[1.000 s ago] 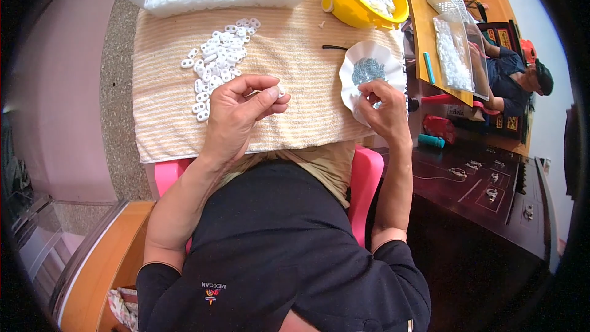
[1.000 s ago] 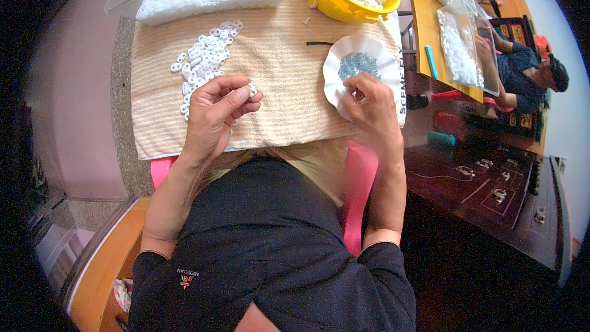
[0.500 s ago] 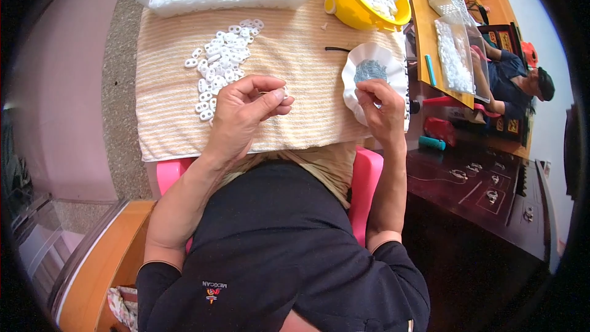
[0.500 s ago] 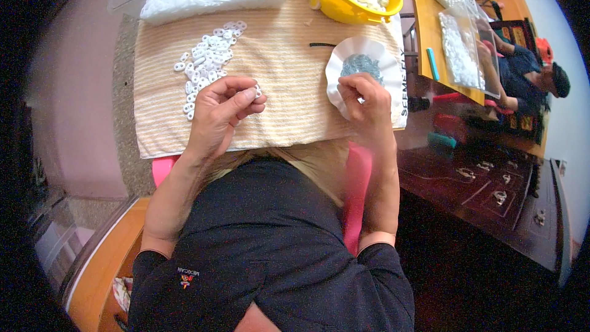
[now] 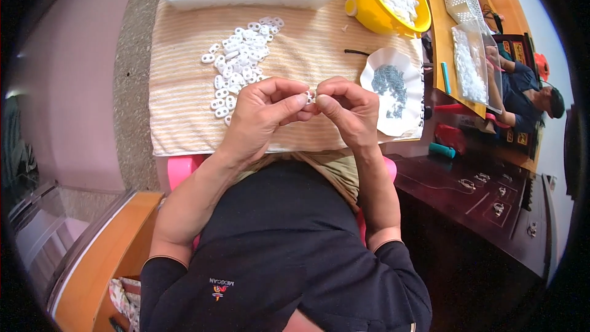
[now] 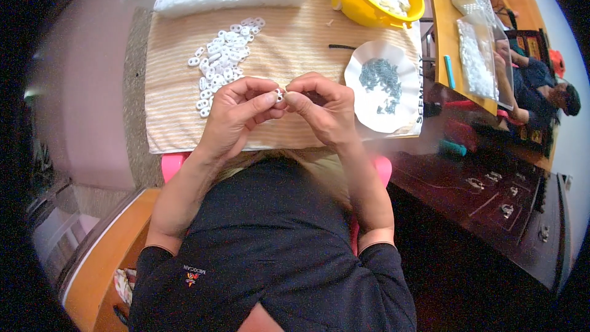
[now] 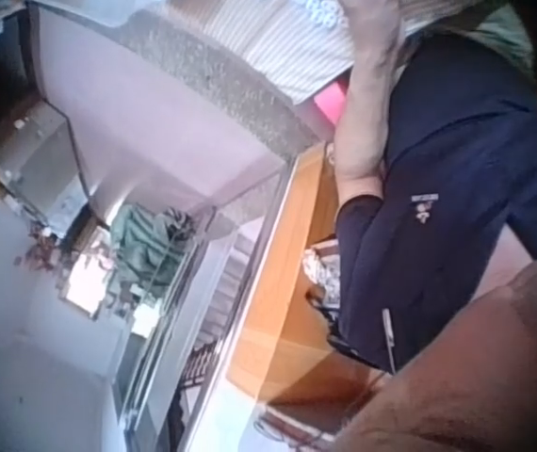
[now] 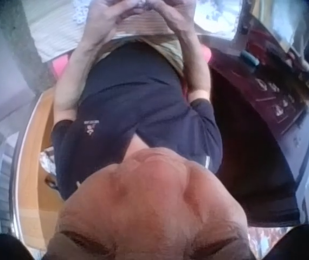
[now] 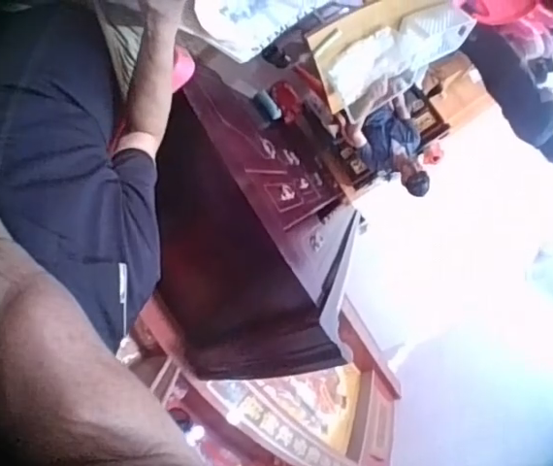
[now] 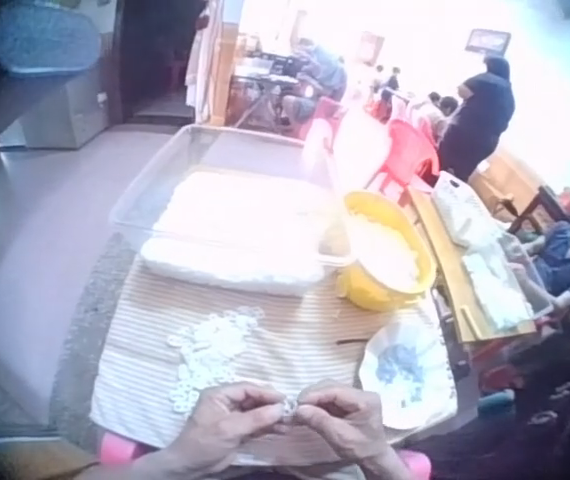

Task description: Assembling small white plastic components by manually inserting metal pins into them.

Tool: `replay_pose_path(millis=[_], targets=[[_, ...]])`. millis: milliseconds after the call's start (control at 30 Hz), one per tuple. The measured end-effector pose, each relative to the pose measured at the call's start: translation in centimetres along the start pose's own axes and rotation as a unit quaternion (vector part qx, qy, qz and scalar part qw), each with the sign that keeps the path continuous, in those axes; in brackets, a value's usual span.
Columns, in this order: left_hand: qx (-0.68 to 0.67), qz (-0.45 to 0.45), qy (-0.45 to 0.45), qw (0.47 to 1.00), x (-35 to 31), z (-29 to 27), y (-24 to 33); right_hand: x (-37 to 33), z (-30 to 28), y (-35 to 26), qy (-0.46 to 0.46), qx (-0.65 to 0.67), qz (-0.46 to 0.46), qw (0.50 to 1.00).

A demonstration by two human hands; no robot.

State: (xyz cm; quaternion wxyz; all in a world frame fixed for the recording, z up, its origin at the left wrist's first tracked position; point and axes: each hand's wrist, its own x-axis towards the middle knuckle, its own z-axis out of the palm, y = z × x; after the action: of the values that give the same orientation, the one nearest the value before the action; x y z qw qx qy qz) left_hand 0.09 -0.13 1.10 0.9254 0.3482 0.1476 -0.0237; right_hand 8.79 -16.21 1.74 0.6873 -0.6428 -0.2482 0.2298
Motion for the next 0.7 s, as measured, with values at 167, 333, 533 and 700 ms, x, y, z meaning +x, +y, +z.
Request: replay_pose_path(millis=[167, 333, 533, 700], targets=[[0.003, 0.000, -0.001, 1.000, 0.08, -0.36, -0.06, 0.38, 0.21, 0.45, -0.011, 0.015, -0.013, 1.000], [0.003, -0.002, 0.005, 1.000, 0.10, -0.37, -0.22, 0.22, -0.26, 0.90, -0.020, -0.043, -0.015, 0.999], [0.008, 0.003, 0.013, 1.000, 0.24, -0.52, -0.51, 0.06, 0.03, 0.40, -0.018, -0.109, -0.042, 0.993], [0.001, 0.010, 0.020, 1.000, 0.23, -0.49, -0.53, -0.15, 0.09, 0.67, -0.015, -0.078, -0.030, 0.996]])
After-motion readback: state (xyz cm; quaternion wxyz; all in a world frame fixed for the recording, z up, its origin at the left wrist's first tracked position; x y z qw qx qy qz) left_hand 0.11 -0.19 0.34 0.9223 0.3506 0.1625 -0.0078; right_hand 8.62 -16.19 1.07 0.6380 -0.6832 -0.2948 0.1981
